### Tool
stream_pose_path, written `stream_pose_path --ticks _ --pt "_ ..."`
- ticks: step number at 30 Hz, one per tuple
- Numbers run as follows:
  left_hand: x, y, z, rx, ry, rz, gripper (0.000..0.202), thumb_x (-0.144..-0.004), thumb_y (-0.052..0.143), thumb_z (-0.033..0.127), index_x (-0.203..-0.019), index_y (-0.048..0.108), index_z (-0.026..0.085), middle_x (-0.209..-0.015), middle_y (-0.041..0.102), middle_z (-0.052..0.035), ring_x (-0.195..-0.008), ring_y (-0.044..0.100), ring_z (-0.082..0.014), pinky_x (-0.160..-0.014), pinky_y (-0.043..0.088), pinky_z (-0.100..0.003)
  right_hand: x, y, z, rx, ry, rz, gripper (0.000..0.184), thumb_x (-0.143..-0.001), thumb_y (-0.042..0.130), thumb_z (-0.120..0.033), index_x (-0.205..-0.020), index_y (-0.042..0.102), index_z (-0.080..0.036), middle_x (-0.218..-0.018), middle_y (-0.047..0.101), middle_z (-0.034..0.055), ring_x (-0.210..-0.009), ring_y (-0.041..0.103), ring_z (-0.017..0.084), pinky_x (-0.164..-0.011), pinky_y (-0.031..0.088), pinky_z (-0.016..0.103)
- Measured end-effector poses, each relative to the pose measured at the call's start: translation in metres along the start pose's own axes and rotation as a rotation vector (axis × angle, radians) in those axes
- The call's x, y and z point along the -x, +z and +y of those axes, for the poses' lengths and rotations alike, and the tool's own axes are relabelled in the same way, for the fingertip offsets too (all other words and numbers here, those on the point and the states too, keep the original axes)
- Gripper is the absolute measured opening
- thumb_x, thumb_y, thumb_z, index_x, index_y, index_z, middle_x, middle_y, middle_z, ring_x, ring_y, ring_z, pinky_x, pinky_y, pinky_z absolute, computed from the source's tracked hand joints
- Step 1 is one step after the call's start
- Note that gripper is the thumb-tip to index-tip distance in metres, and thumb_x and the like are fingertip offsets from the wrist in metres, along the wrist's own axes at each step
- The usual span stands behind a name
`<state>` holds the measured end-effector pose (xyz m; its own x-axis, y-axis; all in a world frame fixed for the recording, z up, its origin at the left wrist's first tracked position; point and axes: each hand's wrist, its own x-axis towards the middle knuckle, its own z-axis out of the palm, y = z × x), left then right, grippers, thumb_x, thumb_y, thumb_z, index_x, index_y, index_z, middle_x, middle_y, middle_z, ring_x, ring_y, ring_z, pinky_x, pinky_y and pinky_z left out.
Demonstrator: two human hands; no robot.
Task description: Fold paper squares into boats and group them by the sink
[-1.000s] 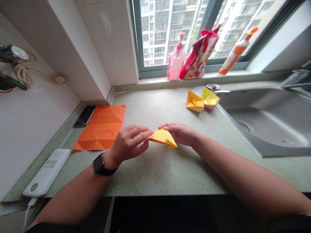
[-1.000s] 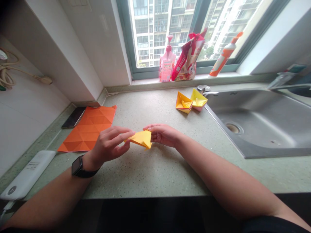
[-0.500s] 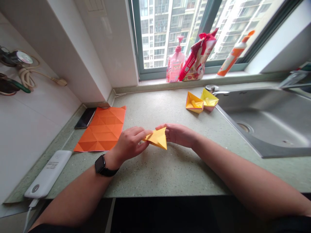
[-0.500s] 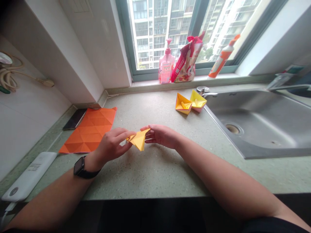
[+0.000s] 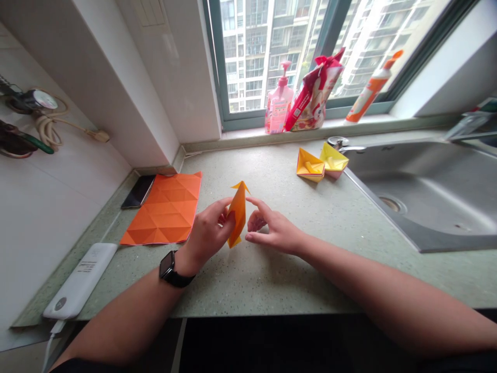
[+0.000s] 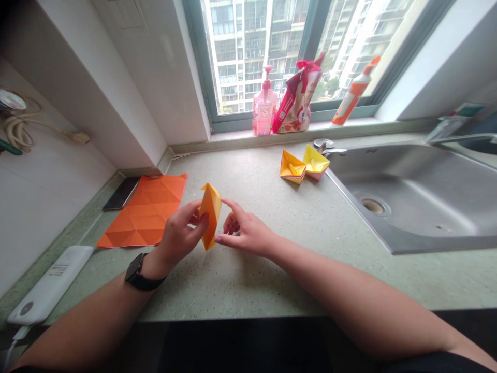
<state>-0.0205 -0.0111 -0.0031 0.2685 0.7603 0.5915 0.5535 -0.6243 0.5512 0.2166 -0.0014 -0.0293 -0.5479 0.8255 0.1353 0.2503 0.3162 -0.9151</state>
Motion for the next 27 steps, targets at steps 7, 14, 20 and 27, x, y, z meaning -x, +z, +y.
stream_pose_path --ticks 7,14,20,27 --pt "0.000 0.007 -0.004 0.125 -0.125 -0.041 0.031 -0.101 0.064 0.025 -0.131 0.071 0.023 -0.081 0.065 0.0027 -0.066 0.064 -0.0117 -0.065 0.055 -0.022 -0.002 -0.007 -0.003 0.202 0.023 0.126 0.074 -0.100 0.065 -0.038 -0.167 0.036 -0.025 -0.093 0.079 0.0011 -0.080 0.073 0.022 -0.082 0.057 0.040" --pt "-0.008 0.004 -0.015 0.179 -0.231 -0.112 0.029 -0.102 0.064 0.032 -0.128 0.074 0.022 -0.084 0.069 0.0011 -0.071 0.069 -0.0141 -0.070 0.056 -0.025 -0.007 -0.017 0.005 0.277 -0.021 0.257 0.046 -0.099 0.053 -0.025 -0.144 0.064 -0.026 -0.096 0.083 0.0015 -0.078 0.073 0.020 -0.076 0.055 0.033" --pt "-0.011 0.000 -0.025 0.007 -0.174 -0.180 0.028 -0.106 0.059 0.033 -0.125 0.077 0.022 -0.080 0.075 0.0002 -0.070 0.068 -0.0162 -0.068 0.051 -0.026 -0.007 -0.027 0.005 0.343 0.010 0.352 0.042 -0.096 0.054 -0.025 -0.134 0.072 -0.025 -0.085 0.080 0.0001 -0.070 0.067 0.019 -0.075 0.053 0.033" --pt "-0.008 0.001 -0.033 -0.238 -0.108 -0.303 0.036 -0.099 0.059 0.012 -0.128 0.079 0.023 -0.105 0.085 -0.0056 -0.087 0.077 -0.0213 -0.077 0.057 -0.030 -0.010 -0.035 0.015 0.523 0.083 0.283 0.041 -0.093 0.055 -0.020 -0.127 0.077 -0.028 -0.086 0.080 0.0014 -0.075 0.070 0.021 -0.075 0.051 0.034"
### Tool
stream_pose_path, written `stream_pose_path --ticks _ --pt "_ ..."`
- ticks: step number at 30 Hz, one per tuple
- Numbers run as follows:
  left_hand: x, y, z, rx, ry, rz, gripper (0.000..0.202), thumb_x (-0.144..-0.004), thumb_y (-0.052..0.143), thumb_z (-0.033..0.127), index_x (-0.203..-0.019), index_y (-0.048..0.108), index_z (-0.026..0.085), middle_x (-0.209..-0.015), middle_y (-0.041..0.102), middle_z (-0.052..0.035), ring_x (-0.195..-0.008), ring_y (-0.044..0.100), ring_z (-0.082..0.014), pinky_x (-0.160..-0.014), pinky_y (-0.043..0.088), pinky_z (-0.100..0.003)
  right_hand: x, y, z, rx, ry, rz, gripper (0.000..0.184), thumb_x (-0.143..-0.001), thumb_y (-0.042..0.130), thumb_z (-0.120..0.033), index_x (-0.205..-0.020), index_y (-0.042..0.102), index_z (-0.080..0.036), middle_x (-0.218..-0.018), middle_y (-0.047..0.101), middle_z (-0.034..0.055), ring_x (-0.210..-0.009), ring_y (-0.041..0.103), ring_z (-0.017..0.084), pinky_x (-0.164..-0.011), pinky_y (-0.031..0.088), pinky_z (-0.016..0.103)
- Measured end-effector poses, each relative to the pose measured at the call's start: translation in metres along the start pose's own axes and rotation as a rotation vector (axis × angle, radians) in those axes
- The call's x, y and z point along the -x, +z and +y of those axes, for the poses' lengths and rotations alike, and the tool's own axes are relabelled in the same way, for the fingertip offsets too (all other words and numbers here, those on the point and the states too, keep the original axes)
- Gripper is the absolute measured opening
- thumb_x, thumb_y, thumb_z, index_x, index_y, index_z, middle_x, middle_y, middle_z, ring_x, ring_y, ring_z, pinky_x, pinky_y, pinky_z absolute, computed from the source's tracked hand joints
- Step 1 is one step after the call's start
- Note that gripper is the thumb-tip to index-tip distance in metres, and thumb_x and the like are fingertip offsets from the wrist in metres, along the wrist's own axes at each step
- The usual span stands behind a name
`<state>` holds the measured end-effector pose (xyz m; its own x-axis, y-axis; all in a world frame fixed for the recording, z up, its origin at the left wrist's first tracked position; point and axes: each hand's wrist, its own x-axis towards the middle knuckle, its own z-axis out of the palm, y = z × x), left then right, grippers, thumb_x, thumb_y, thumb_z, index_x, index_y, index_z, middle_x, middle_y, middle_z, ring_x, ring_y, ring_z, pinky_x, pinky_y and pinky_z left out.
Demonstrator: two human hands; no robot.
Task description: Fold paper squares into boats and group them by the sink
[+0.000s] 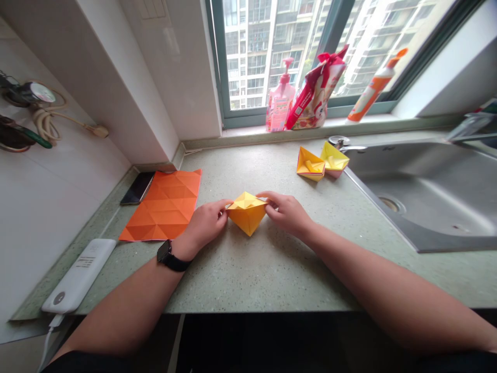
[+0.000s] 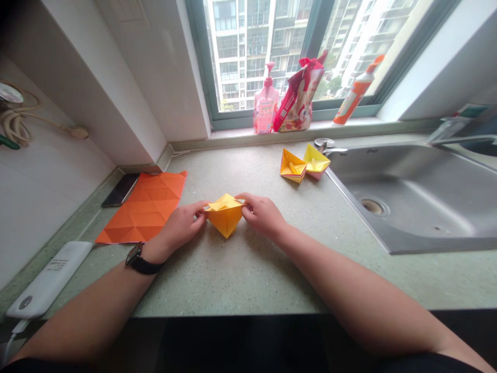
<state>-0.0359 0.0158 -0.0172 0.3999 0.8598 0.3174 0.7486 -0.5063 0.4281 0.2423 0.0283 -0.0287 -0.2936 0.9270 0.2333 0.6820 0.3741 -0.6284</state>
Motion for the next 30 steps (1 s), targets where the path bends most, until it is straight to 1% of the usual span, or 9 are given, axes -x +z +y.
stream_pose_path --ticks 3,6,9,13,16,19,23,27,30 --pt "0.000 0.001 -0.003 -0.062 0.030 -0.004 0.035 -0.100 0.060 0.012 -0.127 0.080 0.024 -0.114 0.085 -0.0063 -0.096 0.078 -0.0230 -0.086 0.060 -0.033 -0.001 -0.001 0.004 0.118 -0.016 -0.074 0.041 -0.094 0.058 -0.019 -0.130 0.077 -0.028 -0.095 0.082 0.0045 -0.082 0.071 0.024 -0.078 0.051 0.036" --pt "-0.001 0.001 -0.005 -0.127 0.027 -0.021 0.031 -0.098 0.063 0.013 -0.121 0.080 0.024 -0.106 0.084 -0.0052 -0.093 0.077 -0.0236 -0.084 0.059 -0.034 0.000 -0.002 0.006 0.192 -0.045 -0.113 0.038 -0.097 0.060 -0.021 -0.130 0.077 -0.028 -0.111 0.083 0.0079 -0.095 0.073 0.026 -0.083 0.053 0.038" --pt "-0.002 0.000 -0.005 -0.217 0.030 -0.033 0.026 -0.096 0.064 0.013 -0.116 0.078 0.022 -0.097 0.081 -0.0052 -0.088 0.074 -0.0240 -0.081 0.057 -0.035 0.000 -0.001 0.009 0.242 -0.099 -0.101 0.033 -0.098 0.061 -0.021 -0.126 0.079 -0.027 -0.119 0.079 0.0103 -0.107 0.072 0.030 -0.092 0.056 0.043" --pt "-0.004 0.001 -0.005 -0.313 0.103 -0.045 0.023 -0.092 0.064 0.011 -0.111 0.074 0.020 -0.108 0.076 -0.0091 -0.100 0.069 -0.0275 -0.087 0.056 -0.039 -0.002 0.005 0.014 0.259 -0.203 -0.062 0.043 -0.093 0.064 -0.013 -0.129 0.078 -0.030 -0.129 0.074 0.0100 -0.118 0.066 0.031 -0.107 0.055 0.051" --pt "-0.005 0.002 -0.005 -0.297 0.178 -0.090 0.025 -0.093 0.057 0.005 -0.105 0.072 0.020 -0.110 0.074 -0.0090 -0.103 0.066 -0.0269 -0.090 0.055 -0.039 -0.003 0.008 0.017 0.256 -0.263 -0.088 0.050 -0.091 0.062 -0.006 -0.129 0.079 -0.033 -0.136 0.071 0.0089 -0.126 0.063 0.033 -0.112 0.052 0.055" --pt "-0.004 0.002 -0.004 -0.238 0.228 -0.154 0.027 -0.094 0.053 0.002 -0.101 0.072 0.020 -0.105 0.072 -0.0081 -0.099 0.066 -0.0252 -0.089 0.054 -0.039 -0.003 0.008 0.017 0.247 -0.279 -0.142 0.045 -0.092 0.061 -0.005 -0.120 0.083 -0.034 -0.135 0.073 0.0085 -0.126 0.063 0.034 -0.115 0.051 0.058" --pt "0.000 0.000 0.002 -0.168 0.228 -0.161 0.024 -0.099 0.055 0.007 -0.101 0.075 0.020 -0.105 0.072 -0.0084 -0.099 0.067 -0.0245 -0.091 0.055 -0.040 -0.003 0.004 0.014 0.204 -0.274 -0.197 0.037 -0.097 0.063 -0.015 -0.118 0.085 -0.035 -0.129 0.077 0.0078 -0.120 0.066 0.034 -0.114 0.050 0.060" --pt "0.001 0.002 0.010 -0.132 0.195 -0.133 0.025 -0.110 0.056 0.031 -0.098 0.074 0.019 -0.105 0.072 -0.0091 -0.101 0.068 -0.0251 -0.094 0.057 -0.041 -0.002 0.002 0.004 0.208 -0.278 -0.217 0.027 -0.106 0.061 -0.033 -0.116 0.085 -0.031 -0.124 0.078 0.0097 -0.115 0.068 0.033 -0.110 0.051 0.057" --pt "0.001 0.008 0.015 -0.138 0.144 -0.126 0.029 -0.110 0.059 0.043 -0.098 0.071 0.018 -0.107 0.073 -0.0104 -0.103 0.068 -0.0271 -0.094 0.059 -0.043 0.000 0.004 -0.003 0.226 -0.267 -0.205 0.032 -0.108 0.061 -0.048 -0.117 0.084 -0.028 -0.124 0.077 0.0124 -0.118 0.068 0.034 -0.109 0.052 0.057"
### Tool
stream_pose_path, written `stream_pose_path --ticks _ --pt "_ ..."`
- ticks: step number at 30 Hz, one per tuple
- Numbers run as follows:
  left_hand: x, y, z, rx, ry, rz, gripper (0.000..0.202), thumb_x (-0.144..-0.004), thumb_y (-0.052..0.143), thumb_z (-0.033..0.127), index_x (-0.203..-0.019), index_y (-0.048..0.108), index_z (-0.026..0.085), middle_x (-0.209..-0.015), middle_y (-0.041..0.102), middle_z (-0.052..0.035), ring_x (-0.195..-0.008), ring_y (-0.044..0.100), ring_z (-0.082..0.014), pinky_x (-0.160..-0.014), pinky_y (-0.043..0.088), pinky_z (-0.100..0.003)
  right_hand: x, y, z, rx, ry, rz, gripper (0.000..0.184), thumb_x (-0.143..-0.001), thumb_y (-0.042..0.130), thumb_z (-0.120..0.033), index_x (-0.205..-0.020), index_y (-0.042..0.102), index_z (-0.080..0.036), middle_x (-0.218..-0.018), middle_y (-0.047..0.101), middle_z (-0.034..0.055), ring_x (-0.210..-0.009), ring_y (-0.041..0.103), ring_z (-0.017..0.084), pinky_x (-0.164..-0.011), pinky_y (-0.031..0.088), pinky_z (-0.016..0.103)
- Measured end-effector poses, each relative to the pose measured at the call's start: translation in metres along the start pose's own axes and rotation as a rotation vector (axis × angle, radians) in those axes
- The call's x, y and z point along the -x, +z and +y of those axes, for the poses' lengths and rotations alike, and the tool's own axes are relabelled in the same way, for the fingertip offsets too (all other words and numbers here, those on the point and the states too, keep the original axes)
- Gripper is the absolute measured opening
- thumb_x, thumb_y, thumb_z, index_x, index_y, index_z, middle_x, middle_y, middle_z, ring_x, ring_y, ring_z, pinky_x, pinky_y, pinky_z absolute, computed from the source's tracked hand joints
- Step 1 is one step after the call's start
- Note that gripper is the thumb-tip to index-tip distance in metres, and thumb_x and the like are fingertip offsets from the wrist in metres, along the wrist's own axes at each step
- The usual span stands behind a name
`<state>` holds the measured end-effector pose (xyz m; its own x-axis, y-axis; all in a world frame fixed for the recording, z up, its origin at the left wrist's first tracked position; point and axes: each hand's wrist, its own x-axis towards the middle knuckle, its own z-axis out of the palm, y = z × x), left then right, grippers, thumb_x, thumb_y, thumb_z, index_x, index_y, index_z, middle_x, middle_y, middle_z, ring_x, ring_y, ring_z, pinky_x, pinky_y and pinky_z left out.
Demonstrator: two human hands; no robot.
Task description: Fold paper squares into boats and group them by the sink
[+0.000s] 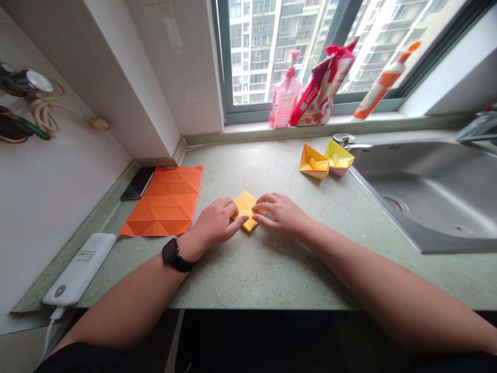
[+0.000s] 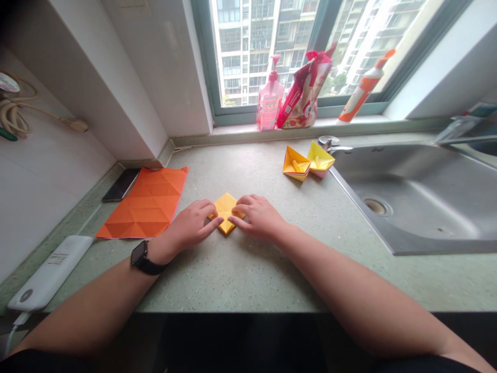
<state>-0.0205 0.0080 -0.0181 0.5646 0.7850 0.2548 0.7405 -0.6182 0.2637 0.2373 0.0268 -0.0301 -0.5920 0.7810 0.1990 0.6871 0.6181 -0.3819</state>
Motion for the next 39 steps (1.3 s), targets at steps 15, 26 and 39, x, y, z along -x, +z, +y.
stream_pose_path --ticks 15,26,39 --pt "0.003 0.022 -0.005 -0.070 -0.035 -0.278 0.068 -0.116 0.035 0.050 -0.177 0.029 0.020 -0.183 0.025 -0.0174 -0.172 0.022 -0.0361 -0.137 0.020 -0.061 0.002 0.017 0.003 0.039 0.010 -0.060 0.062 -0.102 0.068 -0.047 -0.159 0.060 -0.022 -0.167 0.057 0.0161 -0.157 0.048 0.041 -0.130 0.035 0.066" --pt "0.011 0.025 0.008 -0.080 -0.042 -0.321 0.073 -0.116 0.028 0.054 -0.179 0.019 0.018 -0.185 0.020 -0.0153 -0.173 0.016 -0.0346 -0.138 0.014 -0.058 -0.003 0.031 0.006 0.106 0.016 -0.093 0.071 -0.107 0.054 -0.057 -0.171 0.045 -0.027 -0.177 0.044 0.0102 -0.166 0.034 0.040 -0.135 0.025 0.065" --pt "0.003 0.014 0.003 -0.130 -0.249 -0.371 0.087 -0.111 0.030 0.066 -0.179 0.016 0.014 -0.185 0.017 -0.0159 -0.173 0.014 -0.0372 -0.139 0.010 -0.065 -0.008 0.036 0.004 0.290 0.045 -0.140 0.079 -0.110 0.035 -0.068 -0.176 0.034 -0.025 -0.182 0.032 0.0069 -0.170 0.026 0.038 -0.137 0.023 0.063"
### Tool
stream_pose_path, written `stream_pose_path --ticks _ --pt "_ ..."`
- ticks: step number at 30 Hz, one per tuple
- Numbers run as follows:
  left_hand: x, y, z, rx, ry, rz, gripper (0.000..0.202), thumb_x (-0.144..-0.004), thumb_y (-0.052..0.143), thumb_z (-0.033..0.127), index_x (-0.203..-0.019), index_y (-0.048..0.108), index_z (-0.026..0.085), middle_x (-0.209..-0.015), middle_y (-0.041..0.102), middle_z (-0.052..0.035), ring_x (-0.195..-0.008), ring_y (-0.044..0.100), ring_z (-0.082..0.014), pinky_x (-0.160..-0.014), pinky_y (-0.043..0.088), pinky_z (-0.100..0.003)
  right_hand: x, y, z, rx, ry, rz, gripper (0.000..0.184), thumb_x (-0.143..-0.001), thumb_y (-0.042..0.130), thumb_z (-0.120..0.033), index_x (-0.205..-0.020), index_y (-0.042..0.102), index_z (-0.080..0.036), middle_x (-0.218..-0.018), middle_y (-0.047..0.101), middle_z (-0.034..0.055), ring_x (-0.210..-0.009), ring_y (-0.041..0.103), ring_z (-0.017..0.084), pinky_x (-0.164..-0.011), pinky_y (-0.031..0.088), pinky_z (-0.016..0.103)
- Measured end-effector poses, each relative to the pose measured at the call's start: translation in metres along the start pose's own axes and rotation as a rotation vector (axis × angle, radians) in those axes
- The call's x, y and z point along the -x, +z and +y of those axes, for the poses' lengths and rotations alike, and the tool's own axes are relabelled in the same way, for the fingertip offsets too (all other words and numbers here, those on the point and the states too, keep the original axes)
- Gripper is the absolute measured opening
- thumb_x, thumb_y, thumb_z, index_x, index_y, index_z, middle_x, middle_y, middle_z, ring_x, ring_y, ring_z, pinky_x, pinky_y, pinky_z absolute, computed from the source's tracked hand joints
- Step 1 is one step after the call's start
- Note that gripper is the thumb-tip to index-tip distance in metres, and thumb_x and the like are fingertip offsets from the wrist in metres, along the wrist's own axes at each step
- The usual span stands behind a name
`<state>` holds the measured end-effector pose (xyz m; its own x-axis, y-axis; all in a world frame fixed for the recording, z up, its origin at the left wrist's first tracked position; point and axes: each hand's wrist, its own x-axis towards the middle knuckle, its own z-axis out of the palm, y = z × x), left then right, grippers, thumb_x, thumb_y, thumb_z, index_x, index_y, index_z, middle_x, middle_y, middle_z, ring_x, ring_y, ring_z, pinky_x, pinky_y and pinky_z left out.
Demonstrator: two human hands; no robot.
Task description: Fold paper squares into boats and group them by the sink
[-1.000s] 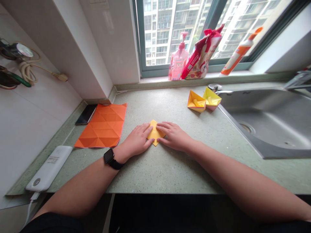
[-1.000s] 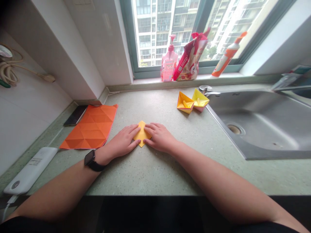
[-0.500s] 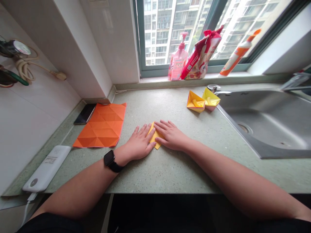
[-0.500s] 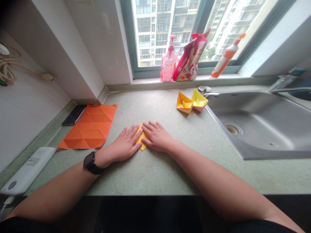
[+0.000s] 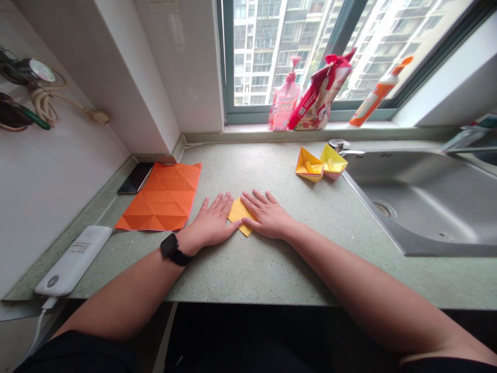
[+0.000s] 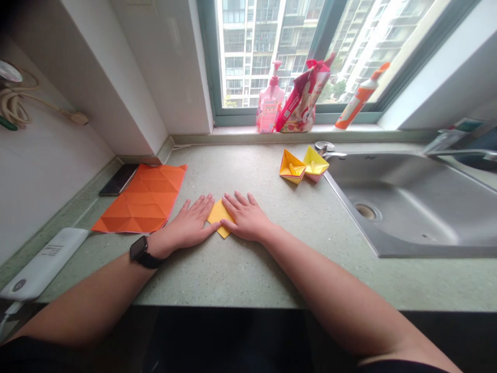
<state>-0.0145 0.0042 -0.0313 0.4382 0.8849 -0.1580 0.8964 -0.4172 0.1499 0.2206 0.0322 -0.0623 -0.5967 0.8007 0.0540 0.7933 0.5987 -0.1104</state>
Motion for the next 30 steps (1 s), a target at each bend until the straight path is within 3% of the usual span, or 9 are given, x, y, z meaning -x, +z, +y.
stream_pose_path --ticks 4,9,13,22,30 --pt "0.000 -0.001 -0.004 -0.011 -0.051 0.036 0.081 -0.113 0.032 0.054 -0.177 0.019 0.007 -0.184 0.016 -0.0213 -0.173 0.014 -0.0396 -0.138 0.012 -0.067 -0.001 -0.001 -0.001 0.007 0.017 -0.021 0.078 -0.110 0.035 -0.067 -0.176 0.035 -0.025 -0.183 0.030 0.0067 -0.170 0.026 0.037 -0.137 0.022 0.061" --pt "-0.001 0.000 -0.004 0.024 0.239 0.173 0.069 -0.115 0.026 0.037 -0.179 0.013 0.013 -0.186 0.017 -0.0141 -0.175 0.006 -0.0276 -0.141 0.009 -0.053 -0.001 -0.002 -0.003 -0.002 0.011 -0.017 0.078 -0.111 0.034 -0.065 -0.177 0.033 -0.022 -0.182 0.031 0.0089 -0.170 0.025 0.038 -0.136 0.022 0.064" --pt "-0.005 0.005 -0.002 0.056 0.365 0.117 0.072 -0.118 0.023 0.050 -0.178 0.015 0.013 -0.185 0.019 -0.0163 -0.175 0.009 -0.0267 -0.141 0.008 -0.050 0.000 -0.001 -0.004 0.005 0.006 -0.007 0.076 -0.111 0.037 -0.063 -0.175 0.037 -0.023 -0.181 0.034 0.0101 -0.169 0.026 0.039 -0.136 0.022 0.065" --pt "-0.005 0.013 0.003 -0.003 0.207 0.050 0.075 -0.117 0.023 0.055 -0.178 0.018 0.012 -0.184 0.020 -0.0169 -0.174 0.012 -0.0303 -0.140 0.005 -0.057 0.003 -0.001 -0.006 0.014 0.076 -0.025 0.081 -0.110 0.036 -0.067 -0.177 0.032 -0.021 -0.184 0.027 0.0094 -0.171 0.021 0.038 -0.138 0.018 0.063" --pt "-0.002 0.007 0.007 -0.016 0.156 0.026 0.076 -0.115 0.030 0.057 -0.178 0.021 0.016 -0.185 0.018 -0.0156 -0.174 0.013 -0.0322 -0.140 0.006 -0.060 0.010 0.000 0.021 -0.025 0.358 0.015 0.076 -0.110 0.037 -0.060 -0.176 0.034 -0.021 -0.183 0.032 0.0116 -0.171 0.020 0.040 -0.138 0.018 0.065"
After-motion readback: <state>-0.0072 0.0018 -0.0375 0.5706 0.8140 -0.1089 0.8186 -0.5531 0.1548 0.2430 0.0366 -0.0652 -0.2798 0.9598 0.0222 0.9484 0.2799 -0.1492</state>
